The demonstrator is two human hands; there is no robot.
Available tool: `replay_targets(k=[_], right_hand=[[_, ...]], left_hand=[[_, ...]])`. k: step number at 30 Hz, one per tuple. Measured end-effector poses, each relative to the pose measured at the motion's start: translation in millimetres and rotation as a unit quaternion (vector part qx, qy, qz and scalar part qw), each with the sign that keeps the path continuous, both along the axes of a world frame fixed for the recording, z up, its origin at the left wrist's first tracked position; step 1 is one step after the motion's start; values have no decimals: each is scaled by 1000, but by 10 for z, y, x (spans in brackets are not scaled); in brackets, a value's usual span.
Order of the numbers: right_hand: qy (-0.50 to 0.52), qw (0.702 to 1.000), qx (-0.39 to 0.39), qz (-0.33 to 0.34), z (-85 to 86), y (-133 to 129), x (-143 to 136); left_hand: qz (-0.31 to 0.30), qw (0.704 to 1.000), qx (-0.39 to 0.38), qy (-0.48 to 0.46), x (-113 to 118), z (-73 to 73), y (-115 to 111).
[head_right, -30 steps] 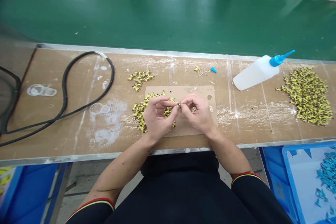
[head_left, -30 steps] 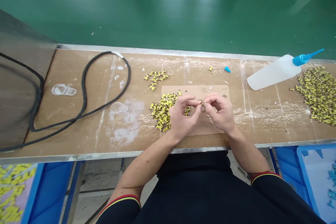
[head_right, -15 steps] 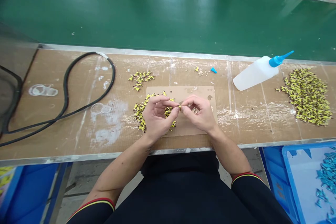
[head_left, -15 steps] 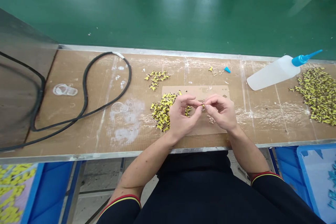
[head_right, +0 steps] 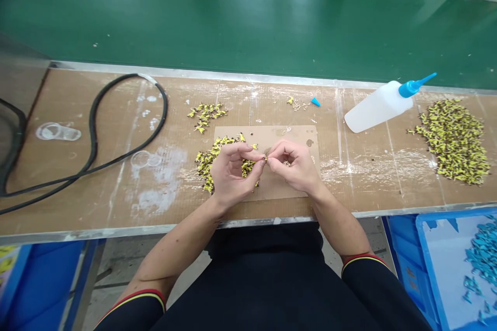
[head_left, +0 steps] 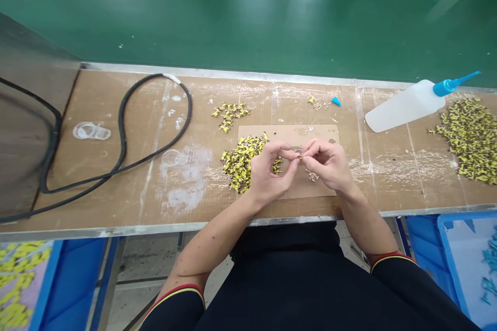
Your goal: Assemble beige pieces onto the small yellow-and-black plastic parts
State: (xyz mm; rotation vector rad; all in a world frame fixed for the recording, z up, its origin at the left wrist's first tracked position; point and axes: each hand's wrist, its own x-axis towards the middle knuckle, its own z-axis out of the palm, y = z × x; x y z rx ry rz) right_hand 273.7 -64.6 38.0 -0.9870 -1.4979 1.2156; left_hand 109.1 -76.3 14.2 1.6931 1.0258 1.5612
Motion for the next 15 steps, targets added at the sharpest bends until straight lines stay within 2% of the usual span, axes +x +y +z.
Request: replay_targets(k=[7, 12, 15], right_hand=[[-14, 1000, -19, -11, -21, 2, -35], [-11, 1000, -20, -20, -21, -21, -31], [27, 999, -34, 8, -32, -60, -42]], left_hand=[[49, 997, 22, 61, -5, -26, -29], [-1, 1000, -14, -16, 6, 16, 17], [-22, 997, -14, -70, 2, 26, 61]])
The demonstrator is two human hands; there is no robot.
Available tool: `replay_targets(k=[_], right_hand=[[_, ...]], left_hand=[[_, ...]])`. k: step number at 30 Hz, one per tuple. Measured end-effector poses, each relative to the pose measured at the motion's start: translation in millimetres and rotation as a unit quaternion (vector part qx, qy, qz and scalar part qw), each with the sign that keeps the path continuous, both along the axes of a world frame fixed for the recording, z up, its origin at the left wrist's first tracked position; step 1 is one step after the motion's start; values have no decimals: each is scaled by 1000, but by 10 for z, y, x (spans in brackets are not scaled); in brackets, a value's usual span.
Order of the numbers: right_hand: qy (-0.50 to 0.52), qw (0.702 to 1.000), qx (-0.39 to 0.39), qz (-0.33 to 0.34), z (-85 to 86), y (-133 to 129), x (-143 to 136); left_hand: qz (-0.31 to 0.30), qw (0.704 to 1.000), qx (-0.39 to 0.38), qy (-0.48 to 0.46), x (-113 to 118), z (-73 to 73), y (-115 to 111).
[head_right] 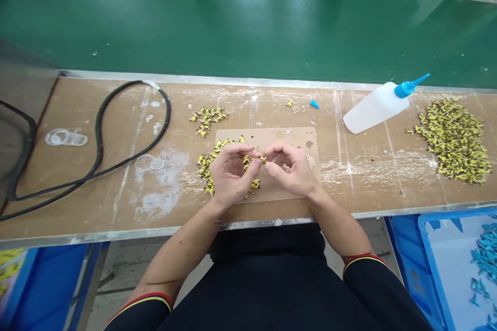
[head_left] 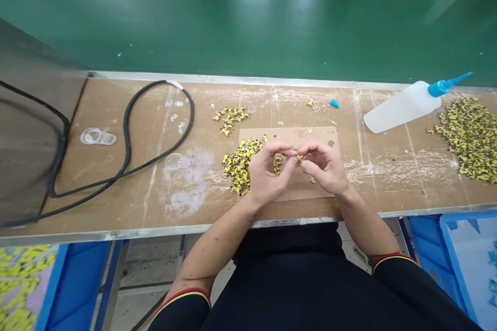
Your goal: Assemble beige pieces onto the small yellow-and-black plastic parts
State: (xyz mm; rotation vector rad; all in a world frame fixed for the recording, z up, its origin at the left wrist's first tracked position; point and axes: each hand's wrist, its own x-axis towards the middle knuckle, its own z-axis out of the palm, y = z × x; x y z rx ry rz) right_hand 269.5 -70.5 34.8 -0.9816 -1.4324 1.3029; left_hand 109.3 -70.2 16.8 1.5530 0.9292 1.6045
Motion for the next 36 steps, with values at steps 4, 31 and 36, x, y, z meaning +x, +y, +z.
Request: replay_targets(k=[4, 31, 36], right_hand=[[14, 1000, -14, 16, -45, -42, -20], [-196, 911, 327, -154, -15, 104, 232], [-348, 893, 251, -136, 62, 207, 624]], left_hand=[[-22, 1000, 14, -2, -39, -19, 47], [305, 881, -96, 350, -1154, -274, 750], [301, 906, -23, 297, -1167, -77, 603]])
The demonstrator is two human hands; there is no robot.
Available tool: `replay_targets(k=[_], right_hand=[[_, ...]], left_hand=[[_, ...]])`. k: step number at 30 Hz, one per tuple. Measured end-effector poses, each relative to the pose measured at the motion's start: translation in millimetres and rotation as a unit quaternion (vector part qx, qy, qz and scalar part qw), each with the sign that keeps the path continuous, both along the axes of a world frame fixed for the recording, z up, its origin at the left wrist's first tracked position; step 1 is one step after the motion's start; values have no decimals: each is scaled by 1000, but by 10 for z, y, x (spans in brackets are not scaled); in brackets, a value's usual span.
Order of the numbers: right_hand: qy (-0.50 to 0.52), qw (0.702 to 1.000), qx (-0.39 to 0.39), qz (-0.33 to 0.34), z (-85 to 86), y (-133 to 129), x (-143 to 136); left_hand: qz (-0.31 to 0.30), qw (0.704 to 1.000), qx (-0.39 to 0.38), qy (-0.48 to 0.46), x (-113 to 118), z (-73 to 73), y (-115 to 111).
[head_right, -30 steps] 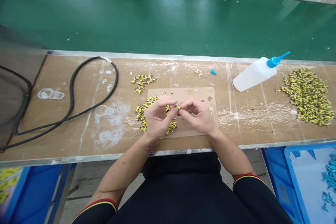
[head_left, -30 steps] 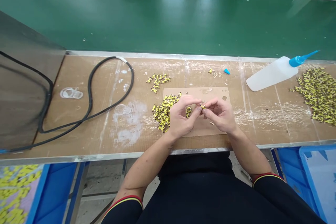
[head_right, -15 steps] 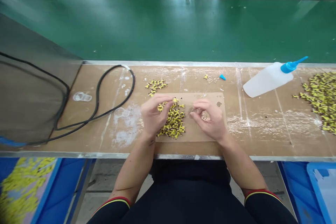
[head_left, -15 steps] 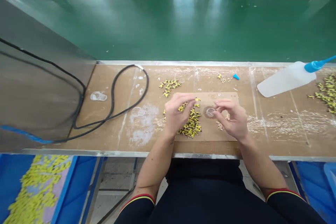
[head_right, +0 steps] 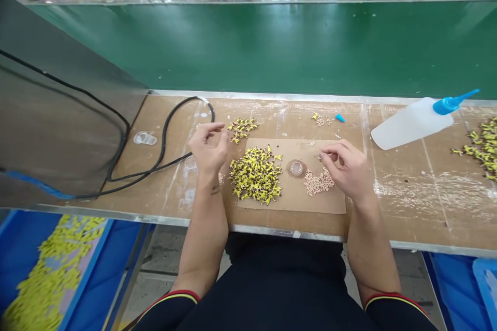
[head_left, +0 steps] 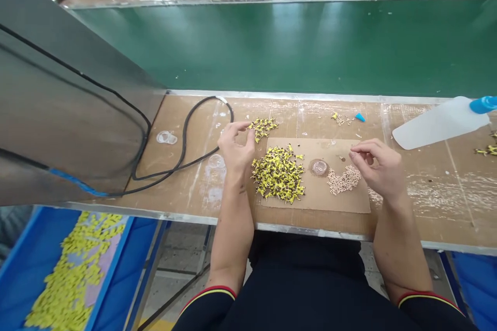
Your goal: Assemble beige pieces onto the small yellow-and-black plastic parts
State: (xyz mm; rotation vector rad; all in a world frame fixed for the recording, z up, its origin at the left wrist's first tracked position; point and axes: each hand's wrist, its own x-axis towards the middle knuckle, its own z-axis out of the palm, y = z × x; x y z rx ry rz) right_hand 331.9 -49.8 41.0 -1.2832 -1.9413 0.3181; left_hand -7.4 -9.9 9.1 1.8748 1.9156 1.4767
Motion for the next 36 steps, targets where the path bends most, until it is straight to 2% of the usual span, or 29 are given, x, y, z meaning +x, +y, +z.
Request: replay_targets(k=[2, 4, 5, 7, 9, 12, 22, 25, 29, 32, 36], right_hand=[[-88, 990, -104, 19, -15, 33, 176], [-145, 967, -197, 65, -48, 55, 295], [-161, 955, -232, 91, -64, 61, 326], [-174, 936, -276, 132, -87, 70, 337], [-177, 927, -295, 151, -92, 74, 307], [-186, 922, -305, 148, -82, 77, 255], [-207, 920, -301, 145, -84, 83, 216], [-184, 923, -304, 151, -35, 85, 224], [-169, 931, -292, 139, 7, 82, 243], [-170, 933, -287, 133, -1, 79, 263], [-171, 932, -293, 127, -17, 81, 281]], left_hand=[[-112, 993, -24, 24, 61, 78, -67], [-217, 970, -78, 80, 158, 116, -119], [-249, 956, -109, 112, 211, 116, -137], [-273, 933, -169, 163, 306, 89, -159], [-274, 919, -216, 185, 370, 41, -164], [-275, 911, -246, 184, 412, -13, -155], [-292, 909, -247, 164, 446, 53, -173], [-268, 924, -232, 142, 476, 44, -148], [-200, 953, -198, 111, 542, -16, -94], [-180, 952, -206, 134, 594, -74, -69], [-183, 943, -221, 169, 640, -117, -69]])
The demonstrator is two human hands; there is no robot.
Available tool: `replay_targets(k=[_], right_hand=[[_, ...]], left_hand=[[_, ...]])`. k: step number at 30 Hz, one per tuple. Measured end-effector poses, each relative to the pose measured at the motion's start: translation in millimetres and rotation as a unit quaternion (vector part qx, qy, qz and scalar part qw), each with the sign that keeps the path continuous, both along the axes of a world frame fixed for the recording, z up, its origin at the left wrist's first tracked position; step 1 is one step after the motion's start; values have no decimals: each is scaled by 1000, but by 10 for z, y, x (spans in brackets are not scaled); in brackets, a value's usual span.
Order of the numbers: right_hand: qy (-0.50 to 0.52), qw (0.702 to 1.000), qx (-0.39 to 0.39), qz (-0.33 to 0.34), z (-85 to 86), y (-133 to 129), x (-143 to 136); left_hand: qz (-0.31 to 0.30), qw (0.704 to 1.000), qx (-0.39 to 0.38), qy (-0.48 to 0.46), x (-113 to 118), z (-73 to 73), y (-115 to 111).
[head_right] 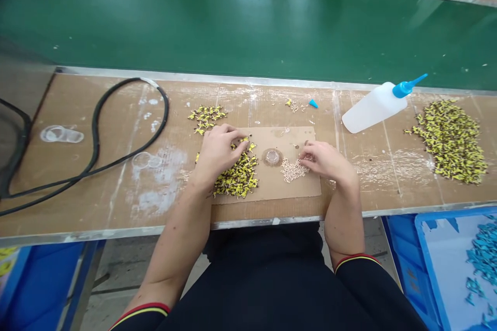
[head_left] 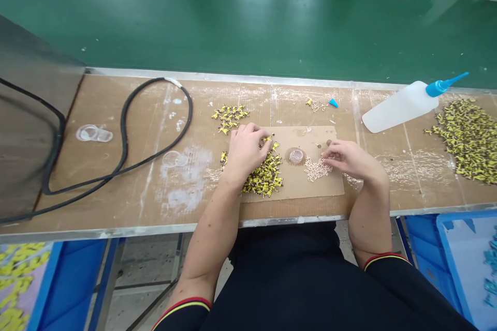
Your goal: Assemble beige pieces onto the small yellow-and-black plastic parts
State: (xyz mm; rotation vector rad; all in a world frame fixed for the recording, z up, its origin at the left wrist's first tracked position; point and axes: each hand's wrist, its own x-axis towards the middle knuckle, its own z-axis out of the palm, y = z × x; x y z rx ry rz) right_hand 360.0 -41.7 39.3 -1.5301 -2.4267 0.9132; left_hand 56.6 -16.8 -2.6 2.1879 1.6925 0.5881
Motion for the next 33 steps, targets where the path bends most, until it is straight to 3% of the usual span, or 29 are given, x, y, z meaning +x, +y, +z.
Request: replay_targets(k=[4, 9, 19, 24, 29, 33], right_hand=[[3, 1000, 8, -9, 9, -1, 15], [-1, 995, 59, -78, 34, 3, 96], [11, 987, 103, -126, -141, 81, -97], [2, 986, 105, -128, -224, 120, -188], [27, 988, 95, -114, -178, 130, -72], [34, 997, 35, -66, -105, 99, 75]], left_hand=[[-12, 1000, 8, -6, 5, -16, -5], [-12, 998, -11, -60, -21, 0, -6], [30, 962, 58, -264, -61, 222, -73], [78, 940, 85, -320, -107, 164, -90], [50, 937, 81, -335, -150, 130, -111], [40, 932, 85, -349, -137, 162, -139]])
